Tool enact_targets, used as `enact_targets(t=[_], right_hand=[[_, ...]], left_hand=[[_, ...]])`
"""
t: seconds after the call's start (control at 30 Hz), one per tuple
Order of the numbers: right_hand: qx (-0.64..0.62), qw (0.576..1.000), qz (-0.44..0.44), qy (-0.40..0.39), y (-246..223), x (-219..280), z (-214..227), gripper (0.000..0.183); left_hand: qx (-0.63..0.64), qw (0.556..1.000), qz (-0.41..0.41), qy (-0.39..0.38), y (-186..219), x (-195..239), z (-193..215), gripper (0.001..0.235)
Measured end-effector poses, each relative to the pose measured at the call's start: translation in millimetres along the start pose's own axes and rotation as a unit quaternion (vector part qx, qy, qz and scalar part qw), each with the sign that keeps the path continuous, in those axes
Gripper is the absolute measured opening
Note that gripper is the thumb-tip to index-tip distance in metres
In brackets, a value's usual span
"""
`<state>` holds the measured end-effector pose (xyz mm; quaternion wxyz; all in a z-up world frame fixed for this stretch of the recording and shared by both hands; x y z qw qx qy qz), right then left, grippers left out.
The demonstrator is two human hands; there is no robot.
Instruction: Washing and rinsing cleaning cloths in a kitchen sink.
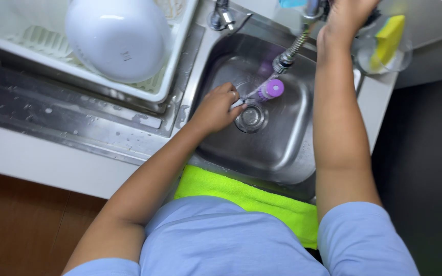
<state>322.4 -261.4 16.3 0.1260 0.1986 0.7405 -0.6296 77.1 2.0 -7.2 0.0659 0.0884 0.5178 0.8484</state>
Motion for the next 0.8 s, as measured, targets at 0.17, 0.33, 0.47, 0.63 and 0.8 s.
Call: enact_targets(t=[0.17, 0.33, 0.47, 0.63, 0.8], right_hand=[[-0.083, 0.989, -0.085, 0.09, -84, 39, 49, 0.032], [0.041, 0.98, -0.19, 0.028, -108, 130, 79, 0.041], [0.199, 0.913, -0.314, -0.17, -99, 211, 67, 0.054], [0.52, 0.758, -0.137, -0.37, -159, 237, 0, 0.062], [0.651, 0.596, -0.171, -0.437, -176, 248, -24, 0.061]], left_hand=[[-0.003, 0.99, -0.14, -0.028, 26, -6, -15, 0.037], [0.192, 0.977, 0.086, -0.019, -21, -21, -66, 0.046], [0.409, 0.879, 0.246, 0.007, -88, -28, -109, 0.053], [0.478, 0.826, 0.299, -0.002, -70, -12, -101, 0.03], [0.428, 0.854, 0.293, -0.032, -65, -7, -104, 0.03]])
Point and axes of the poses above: each hand's wrist, its own x-axis away from the middle knuckle, its own z-axis out of the back of the hand, y = z × x, the point moved 5 cm from there along -x, towards the middle knuckle, and after that the axes turned 14 degrees about x, right-handed, at the moved point
